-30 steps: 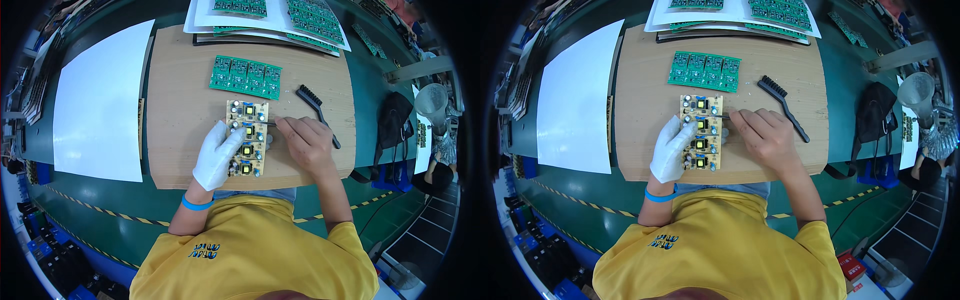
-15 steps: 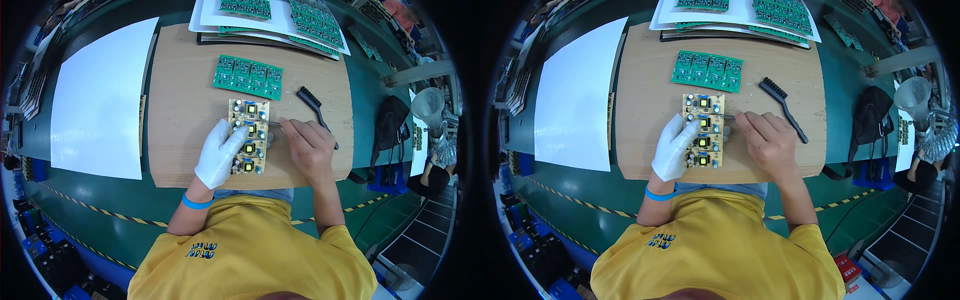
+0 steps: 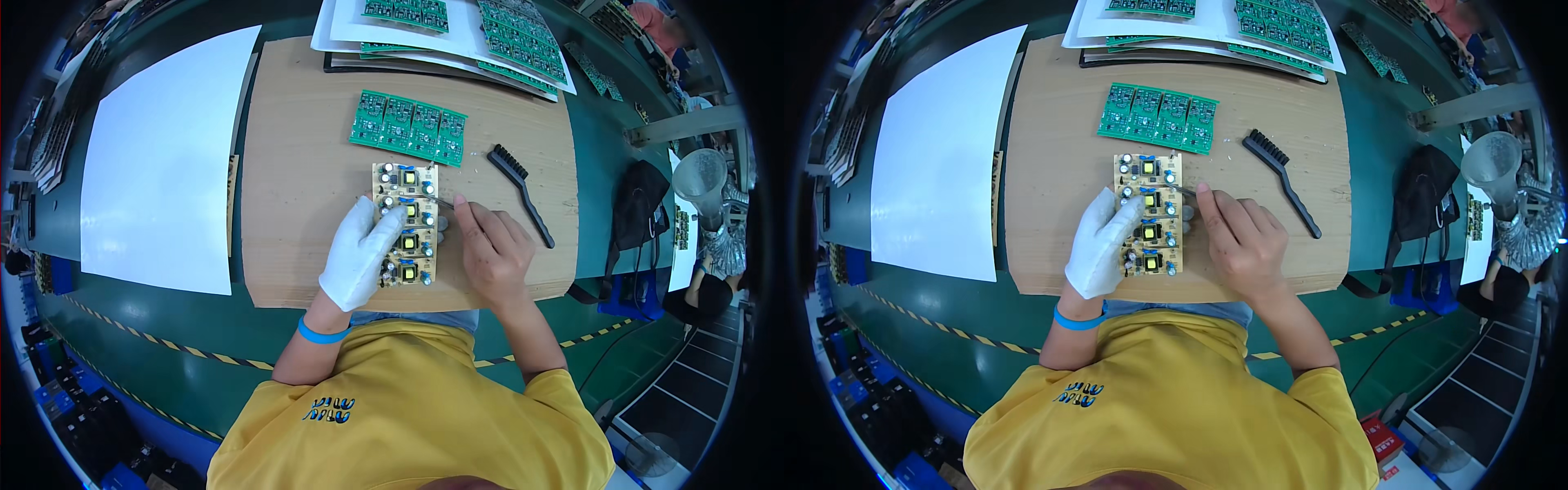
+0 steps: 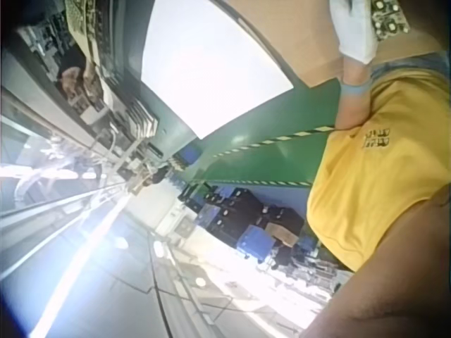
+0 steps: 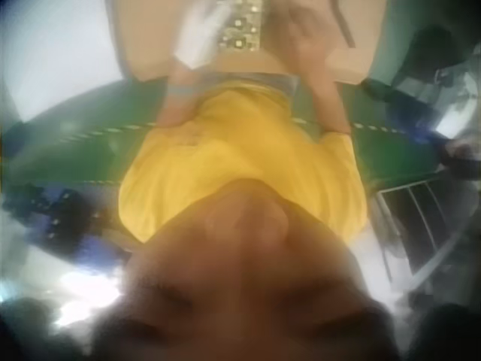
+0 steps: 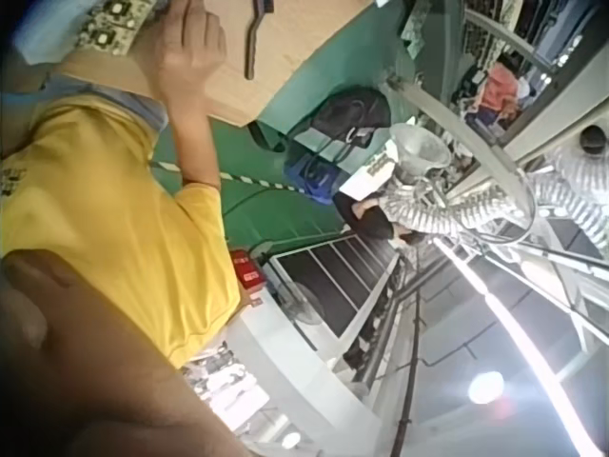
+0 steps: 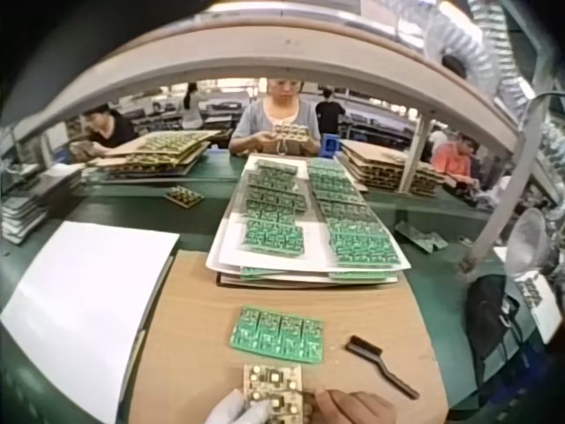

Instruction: Cleaning and inspecting circuit boards using a brush and tweezers at a manual assembly station.

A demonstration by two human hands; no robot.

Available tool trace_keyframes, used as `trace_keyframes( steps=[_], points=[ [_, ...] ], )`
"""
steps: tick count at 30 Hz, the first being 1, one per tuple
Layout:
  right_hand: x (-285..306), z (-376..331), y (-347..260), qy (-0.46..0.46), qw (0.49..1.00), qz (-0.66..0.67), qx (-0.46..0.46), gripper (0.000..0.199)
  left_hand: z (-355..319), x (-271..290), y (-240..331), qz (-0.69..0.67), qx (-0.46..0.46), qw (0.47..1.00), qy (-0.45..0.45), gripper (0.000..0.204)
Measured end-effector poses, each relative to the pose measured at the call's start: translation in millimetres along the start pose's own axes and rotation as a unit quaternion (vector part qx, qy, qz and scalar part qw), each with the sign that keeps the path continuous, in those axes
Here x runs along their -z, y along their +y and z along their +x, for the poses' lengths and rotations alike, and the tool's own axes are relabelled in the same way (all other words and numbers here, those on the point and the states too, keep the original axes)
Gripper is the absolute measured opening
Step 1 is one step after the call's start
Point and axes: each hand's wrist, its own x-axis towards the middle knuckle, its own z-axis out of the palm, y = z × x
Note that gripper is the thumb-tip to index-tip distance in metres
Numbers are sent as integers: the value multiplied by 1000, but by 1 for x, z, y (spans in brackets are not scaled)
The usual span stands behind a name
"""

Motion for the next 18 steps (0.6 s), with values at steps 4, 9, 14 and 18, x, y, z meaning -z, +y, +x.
trace_keyframes(
  steps=[4,9,14,18],
  points=[
    [-3,-3,-4,-27,999,19,-14,47,1,3,-8,4,-20,1000,24,26],
    [1,-3,-4,-57,997,45,-29,45,2,4,-10,51,-26,998,25,32],
    [0,2,13,-63,991,114,-15,44,2,1,-7,11,-22,1000,11,29],
    [6,6,26,-91,989,115,23,45,2,1,-6,12,-17,1000,2,24]
  ],
)
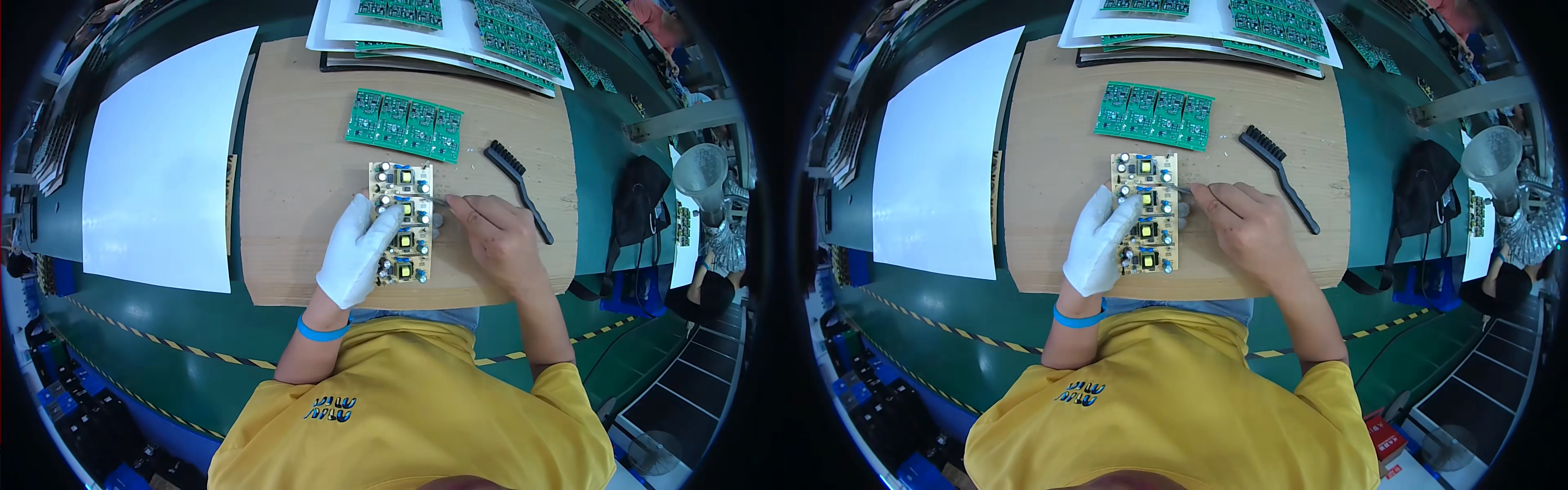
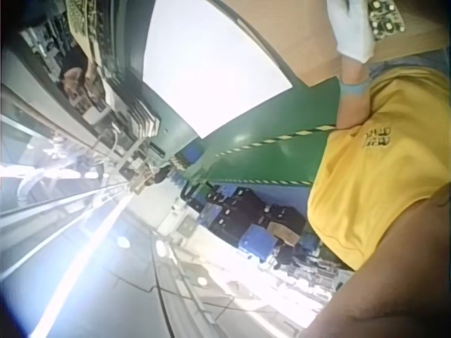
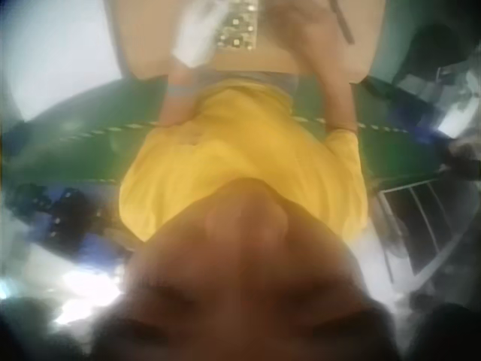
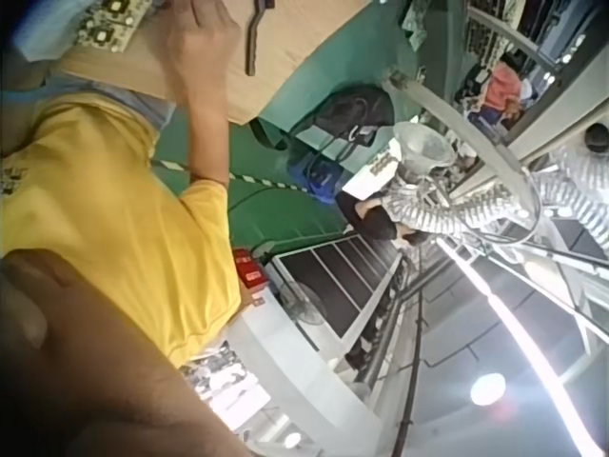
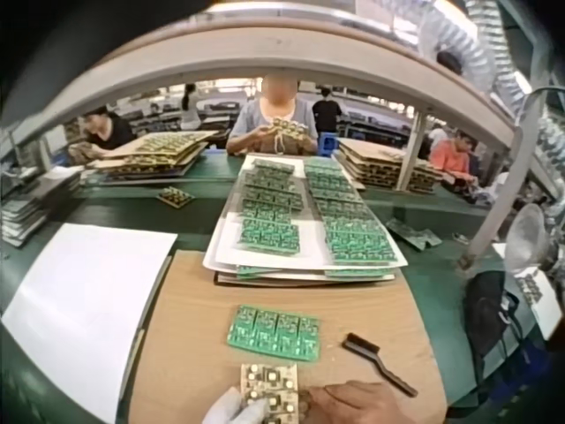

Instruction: Cleaning and inspecting circuit boards using a brush and tweezers at a manual assembly station.

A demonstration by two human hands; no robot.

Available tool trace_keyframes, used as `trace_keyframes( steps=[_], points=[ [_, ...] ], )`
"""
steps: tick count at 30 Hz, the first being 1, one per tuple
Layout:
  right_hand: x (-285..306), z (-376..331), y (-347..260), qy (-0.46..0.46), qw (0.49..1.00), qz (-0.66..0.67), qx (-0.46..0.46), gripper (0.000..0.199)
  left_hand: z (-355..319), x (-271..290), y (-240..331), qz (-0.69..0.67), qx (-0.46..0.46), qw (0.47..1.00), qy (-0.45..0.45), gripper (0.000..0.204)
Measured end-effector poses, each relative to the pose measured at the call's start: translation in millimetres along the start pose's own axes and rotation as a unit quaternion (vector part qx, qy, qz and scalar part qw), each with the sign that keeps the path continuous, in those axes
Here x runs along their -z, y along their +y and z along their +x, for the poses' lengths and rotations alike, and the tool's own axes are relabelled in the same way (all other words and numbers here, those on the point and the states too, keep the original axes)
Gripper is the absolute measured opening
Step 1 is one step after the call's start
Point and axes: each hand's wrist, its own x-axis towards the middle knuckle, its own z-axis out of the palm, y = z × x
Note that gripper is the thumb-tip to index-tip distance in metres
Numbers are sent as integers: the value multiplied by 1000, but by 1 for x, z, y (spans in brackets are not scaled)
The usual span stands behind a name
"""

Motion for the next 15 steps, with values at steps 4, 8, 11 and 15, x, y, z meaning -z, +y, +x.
trace_keyframes(
  steps=[4,8,11,15],
  points=[
    [2,0,6,-27,1000,-10,10,43,-1,-2,2,1,3,1000,-3,25],
    [1,-1,6,9,1000,4,-3,39,-2,-3,4,-8,0,1000,-7,27],
    [4,-1,4,47,998,19,-27,37,-3,-3,4,-19,1,1000,-8,27],
    [4,-3,9,77,995,47,-51,35,-3,-1,3,2,-6,1000,-12,27]
  ],
)
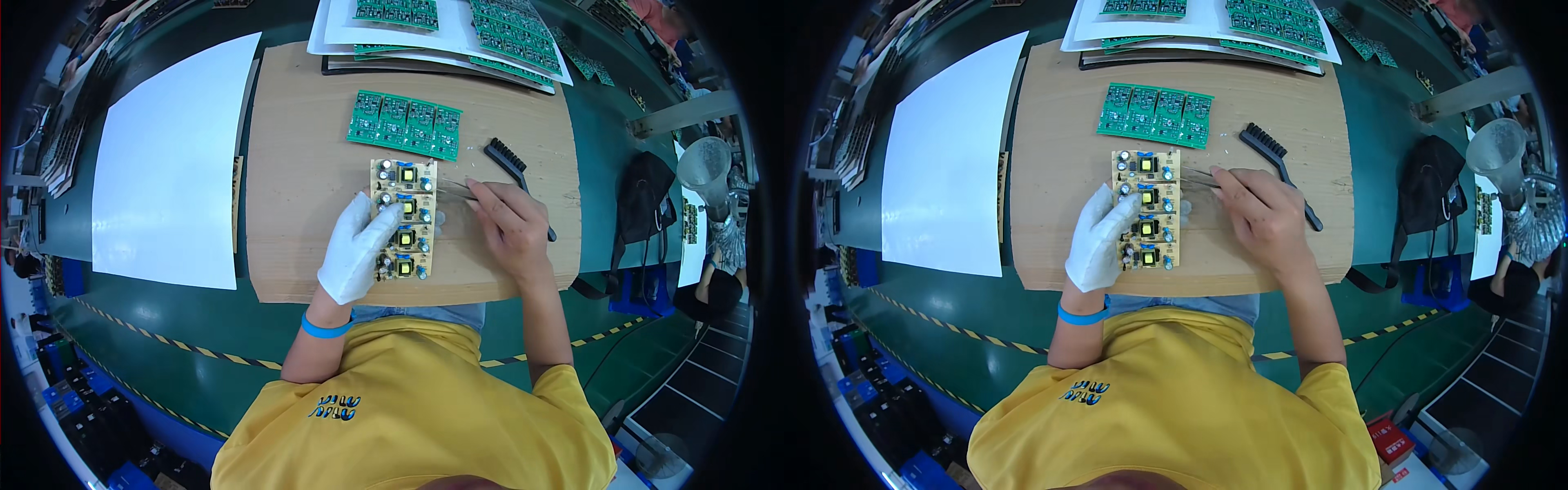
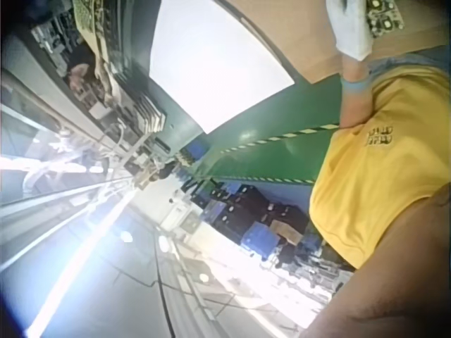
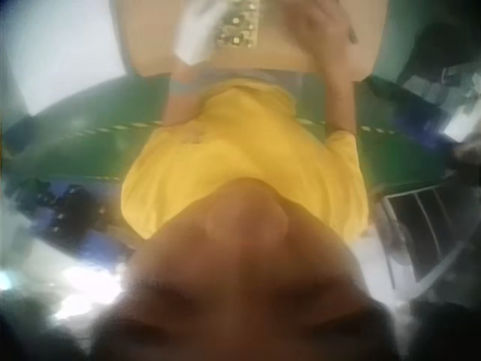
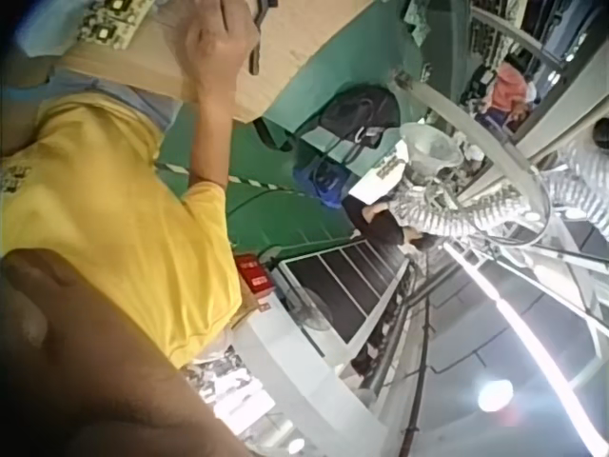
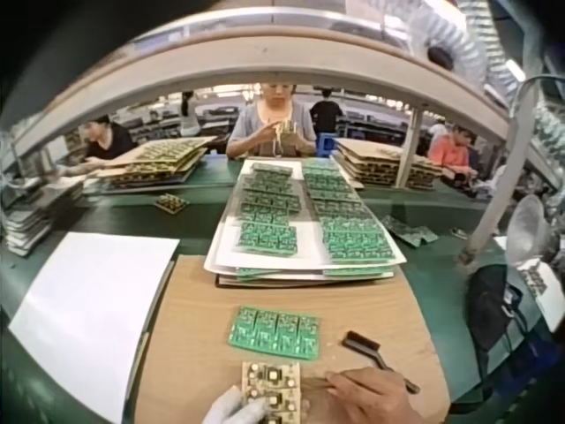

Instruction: Cleaning and inspecting circuit boards using a brush and tweezers at a manual assembly station.

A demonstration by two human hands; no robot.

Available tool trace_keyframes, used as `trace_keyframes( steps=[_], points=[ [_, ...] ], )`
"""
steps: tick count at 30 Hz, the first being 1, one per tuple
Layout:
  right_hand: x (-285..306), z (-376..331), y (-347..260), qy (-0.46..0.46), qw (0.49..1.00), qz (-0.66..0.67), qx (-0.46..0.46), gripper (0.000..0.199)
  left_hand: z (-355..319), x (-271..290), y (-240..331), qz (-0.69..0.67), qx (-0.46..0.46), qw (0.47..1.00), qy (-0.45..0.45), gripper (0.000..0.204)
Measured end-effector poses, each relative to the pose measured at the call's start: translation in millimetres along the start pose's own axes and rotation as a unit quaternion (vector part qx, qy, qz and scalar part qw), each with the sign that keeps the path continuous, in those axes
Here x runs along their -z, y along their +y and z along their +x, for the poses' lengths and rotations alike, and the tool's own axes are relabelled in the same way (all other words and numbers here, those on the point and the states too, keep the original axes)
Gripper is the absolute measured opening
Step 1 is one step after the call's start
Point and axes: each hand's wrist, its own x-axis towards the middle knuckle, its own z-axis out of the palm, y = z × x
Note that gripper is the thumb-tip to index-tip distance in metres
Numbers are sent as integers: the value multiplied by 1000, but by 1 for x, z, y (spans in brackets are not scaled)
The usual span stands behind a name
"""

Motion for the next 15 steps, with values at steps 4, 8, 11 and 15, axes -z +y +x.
trace_keyframes(
  steps=[4,8,11,15],
  points=[
    [-4,-3,1,13,1000,24,-14,31,0,7,-3,-71,8,997,-17,35],
    [-3,-2,-3,8,998,29,-54,29,2,13,-9,-125,19,991,-36,59],
    [-3,-3,-1,6,997,35,-71,27,2,11,-9,-176,23,984,-29,57],
    [-5,-4,1,4,997,39,-67,26,5,14,-11,-201,23,978,-52,59]
  ],
)
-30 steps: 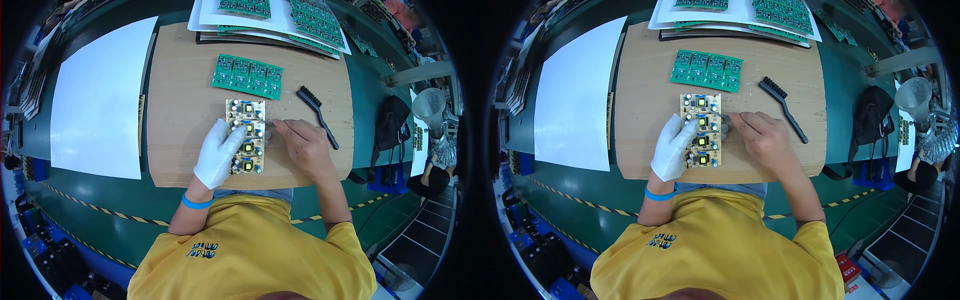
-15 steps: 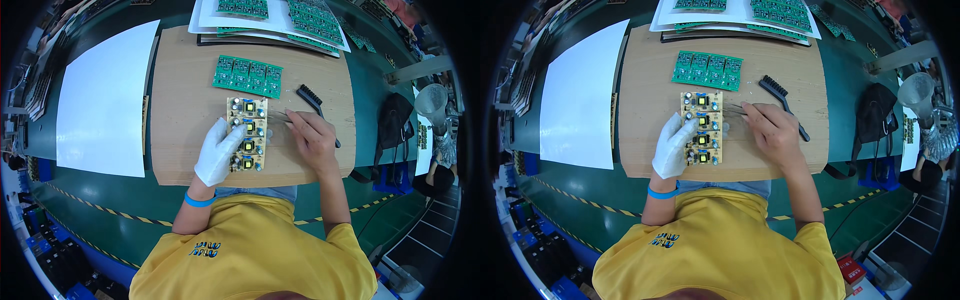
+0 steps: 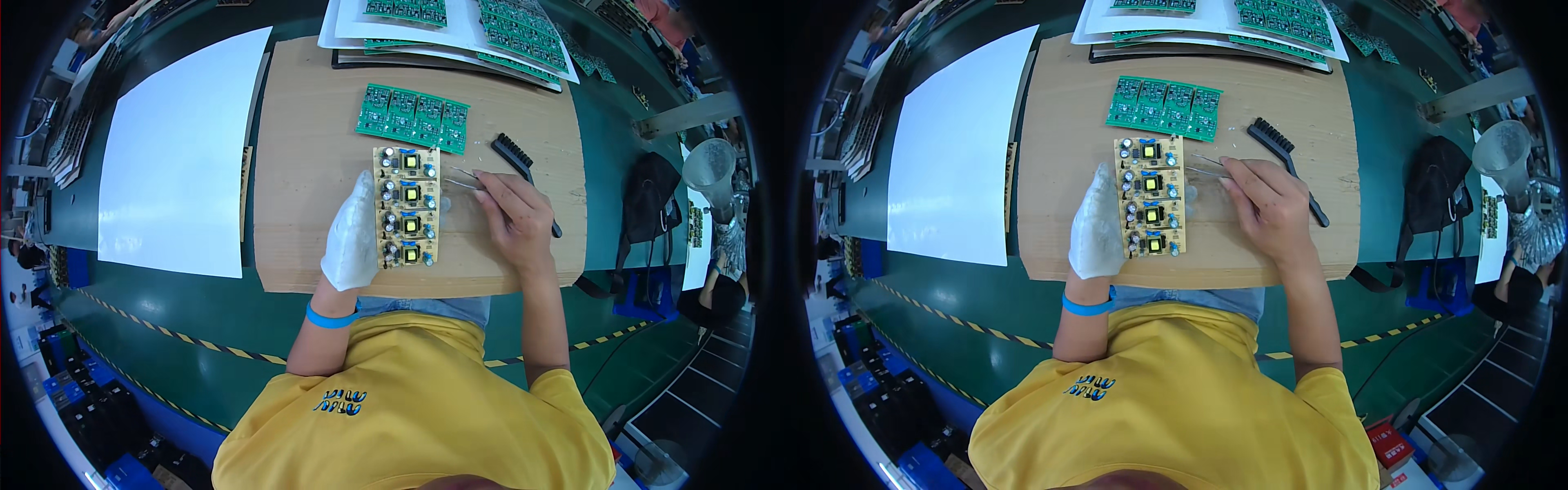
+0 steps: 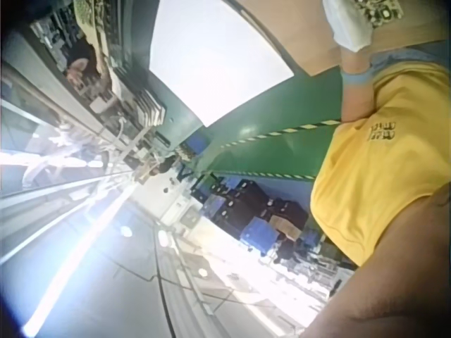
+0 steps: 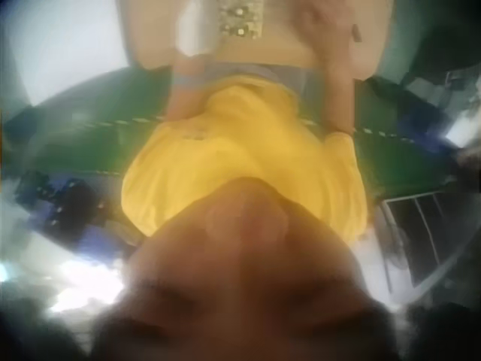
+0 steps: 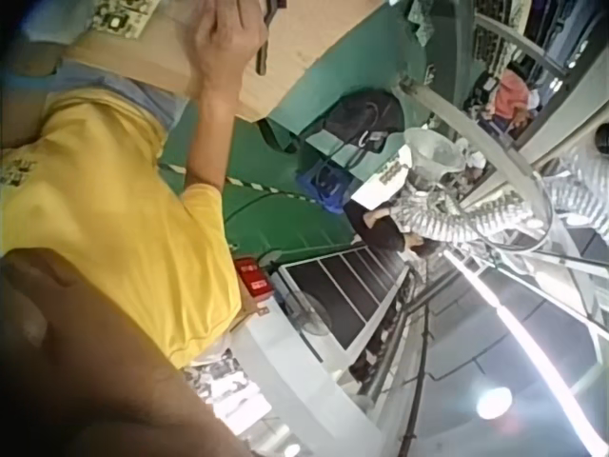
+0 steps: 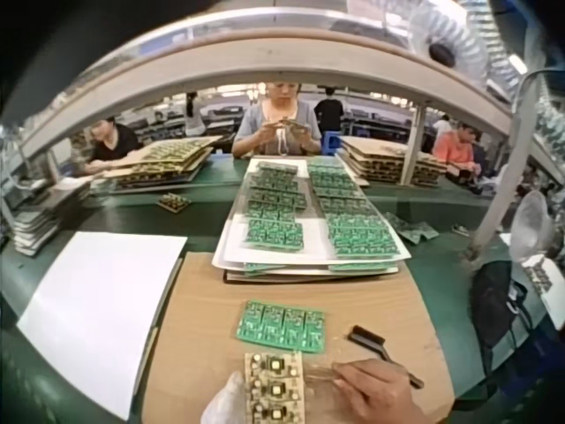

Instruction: Cleaning and inspecting circuit boards using a brush and tweezers at a manual assembly station.

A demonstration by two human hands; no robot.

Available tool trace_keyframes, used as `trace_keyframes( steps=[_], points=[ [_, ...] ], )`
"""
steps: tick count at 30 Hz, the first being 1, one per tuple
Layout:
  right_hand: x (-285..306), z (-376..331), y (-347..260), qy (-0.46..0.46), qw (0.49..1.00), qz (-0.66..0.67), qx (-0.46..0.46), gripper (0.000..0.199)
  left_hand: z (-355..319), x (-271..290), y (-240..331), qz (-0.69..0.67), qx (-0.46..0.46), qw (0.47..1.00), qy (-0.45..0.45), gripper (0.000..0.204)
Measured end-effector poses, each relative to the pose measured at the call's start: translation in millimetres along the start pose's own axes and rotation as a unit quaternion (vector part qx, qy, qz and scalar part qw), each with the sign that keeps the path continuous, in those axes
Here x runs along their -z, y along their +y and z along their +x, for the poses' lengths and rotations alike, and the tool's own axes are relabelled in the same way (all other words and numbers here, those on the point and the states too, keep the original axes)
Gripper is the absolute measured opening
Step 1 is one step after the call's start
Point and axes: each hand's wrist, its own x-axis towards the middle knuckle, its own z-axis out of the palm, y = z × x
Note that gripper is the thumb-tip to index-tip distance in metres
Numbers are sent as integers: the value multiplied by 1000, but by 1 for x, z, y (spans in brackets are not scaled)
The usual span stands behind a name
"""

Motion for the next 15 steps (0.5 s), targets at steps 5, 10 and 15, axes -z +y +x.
trace_keyframes(
  steps=[5,10,15],
  points=[
    [0,0,-1,-3,1000,1,2,27,-2,-1,0,-5,-3,1000,12,62],
    [1,4,-3,20,1000,8,9,26,-4,0,2,-48,-4,997,-53,67],
    [5,13,-2,45,998,24,22,26,-10,0,5,-58,27,997,-45,68]
  ],
)
